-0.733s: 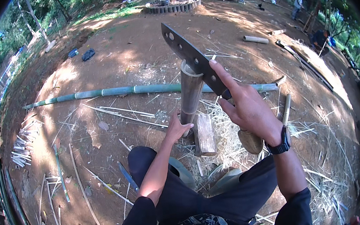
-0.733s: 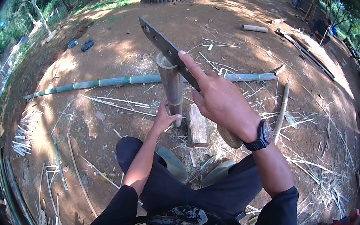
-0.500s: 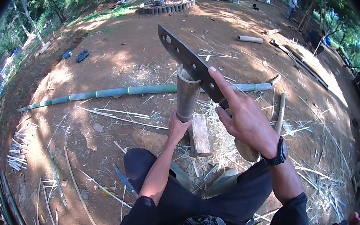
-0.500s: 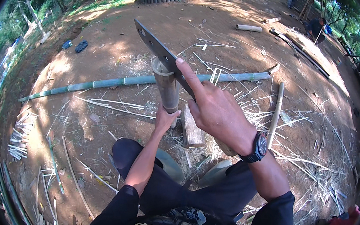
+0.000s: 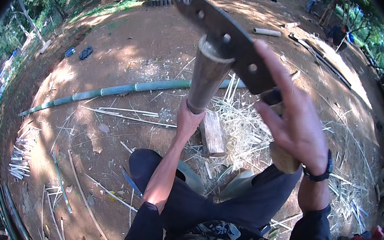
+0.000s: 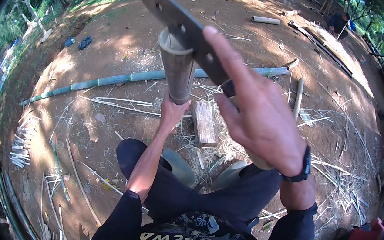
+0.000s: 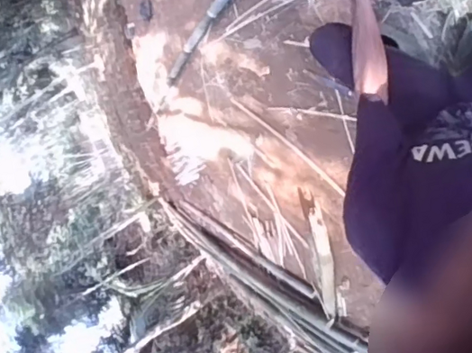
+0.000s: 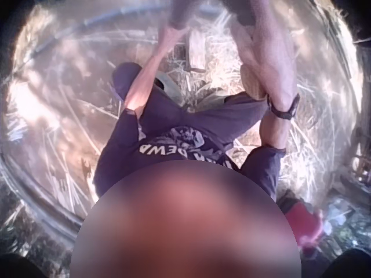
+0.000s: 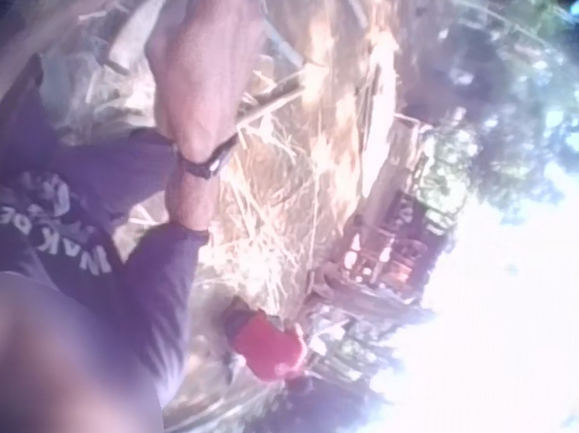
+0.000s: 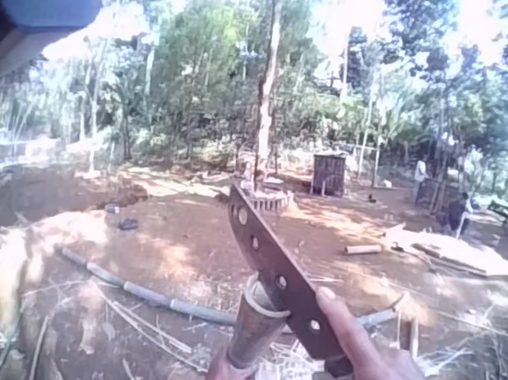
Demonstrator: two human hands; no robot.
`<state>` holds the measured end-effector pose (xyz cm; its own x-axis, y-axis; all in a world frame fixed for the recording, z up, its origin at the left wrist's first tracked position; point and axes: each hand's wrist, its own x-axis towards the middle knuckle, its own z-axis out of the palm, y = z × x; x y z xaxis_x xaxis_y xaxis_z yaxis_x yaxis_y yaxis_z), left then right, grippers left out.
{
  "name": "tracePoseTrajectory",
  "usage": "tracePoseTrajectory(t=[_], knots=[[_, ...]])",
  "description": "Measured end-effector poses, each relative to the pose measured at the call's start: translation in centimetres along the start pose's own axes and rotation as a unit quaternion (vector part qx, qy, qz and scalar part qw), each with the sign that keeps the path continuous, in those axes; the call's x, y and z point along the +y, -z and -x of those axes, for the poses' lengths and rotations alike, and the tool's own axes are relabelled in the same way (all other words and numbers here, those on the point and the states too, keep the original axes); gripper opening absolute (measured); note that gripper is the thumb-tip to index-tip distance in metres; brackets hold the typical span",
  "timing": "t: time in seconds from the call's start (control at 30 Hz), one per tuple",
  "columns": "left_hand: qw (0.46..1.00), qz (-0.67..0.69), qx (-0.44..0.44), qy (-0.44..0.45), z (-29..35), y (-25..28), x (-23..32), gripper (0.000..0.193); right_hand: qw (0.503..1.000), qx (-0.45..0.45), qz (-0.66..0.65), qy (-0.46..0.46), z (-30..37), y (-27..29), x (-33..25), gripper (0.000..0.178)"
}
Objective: The person sits on the ground and uses a machete to split a section of bamboo. They first split the bamboo lengthwise into two halves, then further split one of the halves into thinner strips. The person handles the bamboo pieces and the machete throughout the process.
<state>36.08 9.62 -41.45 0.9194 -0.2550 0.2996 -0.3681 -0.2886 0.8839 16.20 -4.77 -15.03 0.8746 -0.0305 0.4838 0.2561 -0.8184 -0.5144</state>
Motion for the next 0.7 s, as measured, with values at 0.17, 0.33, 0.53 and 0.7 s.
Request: tracePoseTrajectory(t=[0.17,0.33,0.53,0.7], knots=[[0.958,-0.004,0.070,-0.277,-7.0,2.5,15.7,0.066,0.986,0.168,0.008,0.019,1.4,9.3,-4.6,0.084],[0.937,-0.020,0.122,-0.326,-10.1,3.3,19.8,0.064,0.992,0.121,0.036,-0.010,-0.5,9.3,-4.1,0.083],[0.944,-0.223,-0.168,0.177,3.3,0.5,-15.3,0.115,0.990,-0.135,0.048,0.008,-7.4,-3.1,2.9,0.081],[0.972,-0.134,-0.147,0.122,-0.3,-0.3,-9.9,0.106,0.993,-0.086,0.083,0.024,-4.8,-4.6,5.3,0.082]])
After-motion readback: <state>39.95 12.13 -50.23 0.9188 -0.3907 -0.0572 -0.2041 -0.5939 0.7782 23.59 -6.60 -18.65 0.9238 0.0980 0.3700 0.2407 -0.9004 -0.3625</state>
